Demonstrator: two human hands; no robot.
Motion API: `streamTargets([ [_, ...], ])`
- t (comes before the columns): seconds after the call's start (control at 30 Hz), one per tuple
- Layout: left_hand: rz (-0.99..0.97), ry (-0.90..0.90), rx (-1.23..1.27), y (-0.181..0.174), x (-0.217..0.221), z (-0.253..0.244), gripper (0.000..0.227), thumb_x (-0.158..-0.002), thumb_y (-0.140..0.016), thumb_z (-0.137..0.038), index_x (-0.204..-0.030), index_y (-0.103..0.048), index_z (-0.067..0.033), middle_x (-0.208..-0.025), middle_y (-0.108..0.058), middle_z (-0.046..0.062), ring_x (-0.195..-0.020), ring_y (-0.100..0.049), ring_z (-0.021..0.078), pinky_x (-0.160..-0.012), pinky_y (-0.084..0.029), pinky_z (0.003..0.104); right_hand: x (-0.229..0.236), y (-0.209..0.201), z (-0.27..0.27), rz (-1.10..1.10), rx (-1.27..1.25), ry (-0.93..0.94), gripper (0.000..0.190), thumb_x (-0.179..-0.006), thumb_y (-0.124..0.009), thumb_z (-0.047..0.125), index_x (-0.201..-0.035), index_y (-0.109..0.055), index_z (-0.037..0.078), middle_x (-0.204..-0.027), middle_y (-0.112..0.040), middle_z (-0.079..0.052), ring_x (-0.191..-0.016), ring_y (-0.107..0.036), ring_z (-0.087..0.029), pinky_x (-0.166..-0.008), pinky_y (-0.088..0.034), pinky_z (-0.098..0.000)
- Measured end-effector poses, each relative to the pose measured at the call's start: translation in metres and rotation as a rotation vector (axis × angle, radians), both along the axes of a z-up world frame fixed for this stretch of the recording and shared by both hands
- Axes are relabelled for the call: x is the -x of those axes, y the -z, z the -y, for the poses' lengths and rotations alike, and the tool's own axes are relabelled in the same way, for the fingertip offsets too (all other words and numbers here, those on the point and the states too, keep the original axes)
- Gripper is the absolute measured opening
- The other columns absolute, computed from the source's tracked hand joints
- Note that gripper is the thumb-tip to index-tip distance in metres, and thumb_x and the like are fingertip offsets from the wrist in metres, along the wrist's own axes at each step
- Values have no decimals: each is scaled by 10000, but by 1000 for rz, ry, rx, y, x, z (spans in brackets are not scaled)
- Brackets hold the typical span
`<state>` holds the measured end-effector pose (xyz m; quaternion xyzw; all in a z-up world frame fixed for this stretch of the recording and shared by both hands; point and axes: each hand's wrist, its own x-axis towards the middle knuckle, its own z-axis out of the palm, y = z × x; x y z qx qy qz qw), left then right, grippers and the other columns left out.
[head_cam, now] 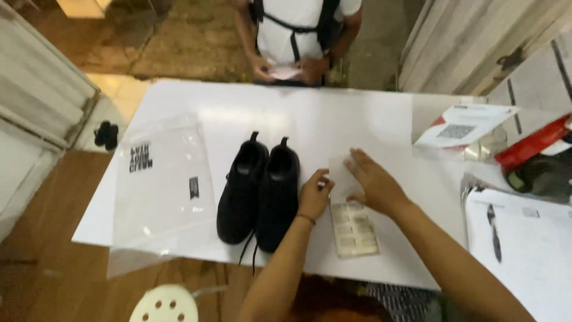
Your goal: A worker at a service counter receives a pair of shoes, places them in a bag, and writes out a service order on a notepad.
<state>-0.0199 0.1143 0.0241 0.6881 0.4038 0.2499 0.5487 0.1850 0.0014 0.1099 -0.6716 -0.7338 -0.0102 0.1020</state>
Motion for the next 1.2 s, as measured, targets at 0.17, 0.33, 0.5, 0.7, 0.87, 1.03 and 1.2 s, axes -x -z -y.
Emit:
streamTargets([
  [0.17,200,-88,82,16,-10,-9,388,-1135,-769,-94,-1510,-695,-30,-1200,-752,211,-889,-759,265,-716,-697,389,-14,38,-16,-43,-115,-87,1101,-908,-946,309,-1806,-400,-21,-1811,-416,-377,-1668,-437,-521,-1402,-401,-590],
  [0.33,204,-122,130,25,-1,8,411,-1105,-836,-129,-1498,-720,-89,-1158,-763,153,-909,-757,213,-718,-710,334,2,23,-3,-79,66,-65,1000,-1046,-848,399,-1835,-358,30,-1740,-537,-280,-1641,-502,-402,-1408,-366,-512],
  [0.5,161,-171,65,-28,25,43,752,-1056,-945,-296,-1680,-571,-106,-1364,-754,209,-1207,-782,316,-1021,-705,471,8,3,-2,-68,196,-45,889,-1105,-795,342,-1846,-384,75,-1509,-687,-230,-1406,-643,-387,-1216,-472,-522],
  [0.7,98,198,-393,-12,47,63,923,-914,-926,-100,-1656,-377,-89,-1529,-486,127,-1429,-404,374,-1337,-371,557,9,-46,1,-314,421,-52,479,-962,-898,155,-1397,-734,40,-1479,-700,-263,-1375,-697,-490,-1141,-566,-597],
  [0.87,-294,233,-220,-39,31,56,838,-870,-951,-202,-1570,-491,-236,-1480,-731,29,-1427,-483,313,-1287,-349,503,3,-61,-12,-611,593,95,376,-969,-829,96,-1254,-607,198,-1285,-888,-57,-1031,-714,-266,-878,-515,-428],
  [1.03,-329,254,-246,-42,30,53,736,-879,-968,-260,-1508,-584,-242,-1439,-769,-23,-1359,-519,303,-1202,-393,513,-17,-33,-7,-688,472,175,281,-968,-918,125,-1214,-800,195,-942,-722,17,-874,-576,-157,-800,-426,-333],
  [1.2,-340,276,-239,-46,27,48,708,-883,-946,-243,-1497,-595,-236,-1456,-778,-83,-1380,-507,307,-1209,-380,536,-78,31,10,-985,237,409,194,-969,-972,147,-997,-781,169,-977,-709,107,-957,-621,-82,-897,-516,-280],
])
